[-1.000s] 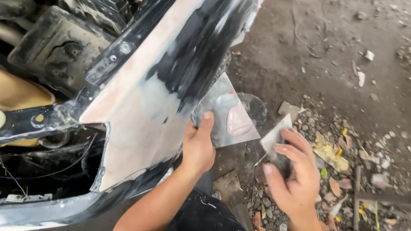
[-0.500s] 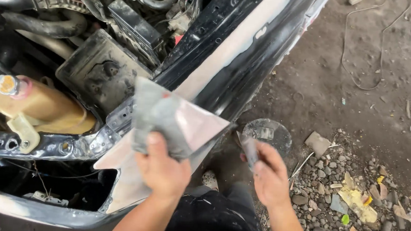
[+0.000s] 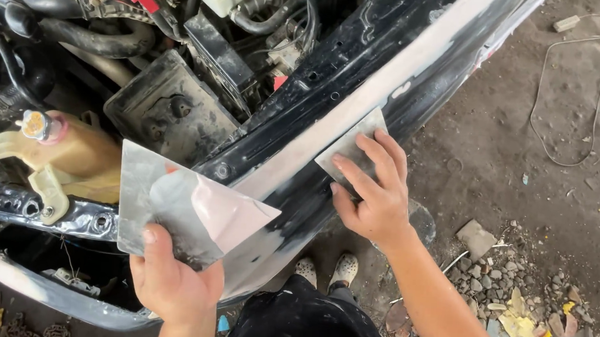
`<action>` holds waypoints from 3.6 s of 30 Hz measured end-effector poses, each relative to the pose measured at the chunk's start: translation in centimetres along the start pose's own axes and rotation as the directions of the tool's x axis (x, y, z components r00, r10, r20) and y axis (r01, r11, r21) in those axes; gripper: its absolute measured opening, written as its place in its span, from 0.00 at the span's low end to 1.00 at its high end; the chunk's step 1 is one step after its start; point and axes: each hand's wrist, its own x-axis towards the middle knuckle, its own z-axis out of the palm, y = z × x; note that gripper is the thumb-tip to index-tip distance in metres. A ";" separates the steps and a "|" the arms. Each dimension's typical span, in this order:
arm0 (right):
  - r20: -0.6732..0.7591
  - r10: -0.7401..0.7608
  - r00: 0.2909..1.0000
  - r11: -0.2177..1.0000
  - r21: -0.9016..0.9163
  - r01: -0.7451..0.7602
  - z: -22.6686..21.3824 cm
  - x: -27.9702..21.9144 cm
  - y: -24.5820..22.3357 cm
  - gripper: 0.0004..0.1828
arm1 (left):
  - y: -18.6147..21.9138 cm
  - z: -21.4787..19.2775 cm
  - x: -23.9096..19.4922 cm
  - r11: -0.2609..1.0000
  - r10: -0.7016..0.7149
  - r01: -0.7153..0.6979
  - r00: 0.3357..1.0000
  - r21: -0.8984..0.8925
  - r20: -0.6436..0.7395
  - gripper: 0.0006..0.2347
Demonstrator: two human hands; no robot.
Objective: The person applies body filler to the front bumper of a car using a putty knife. They spread the filler over a damaged area, then use a sanding block to smooth the surface. The person also mixes additional filler on the putty knife before continuing to apply and sand the bumper.
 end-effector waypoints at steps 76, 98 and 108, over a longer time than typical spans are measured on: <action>0.292 0.195 0.936 0.926 0.261 -0.274 -5.6 -2.6 -1.8 0.25 | -3.4 1.5 -0.4 0.984 -0.178 0.180 0.976 -0.005 0.128 0.22; 0.043 0.068 0.997 0.984 0.164 -0.075 -6.8 -3.1 -2.0 0.32 | -8.5 7.6 -2.4 0.987 -0.075 0.041 0.972 0.155 0.221 0.19; 0.179 0.057 0.982 0.996 0.061 -0.069 -3.9 -3.4 3.3 0.30 | -7.9 5.7 0.3 0.974 0.203 -0.210 0.976 0.080 0.081 0.25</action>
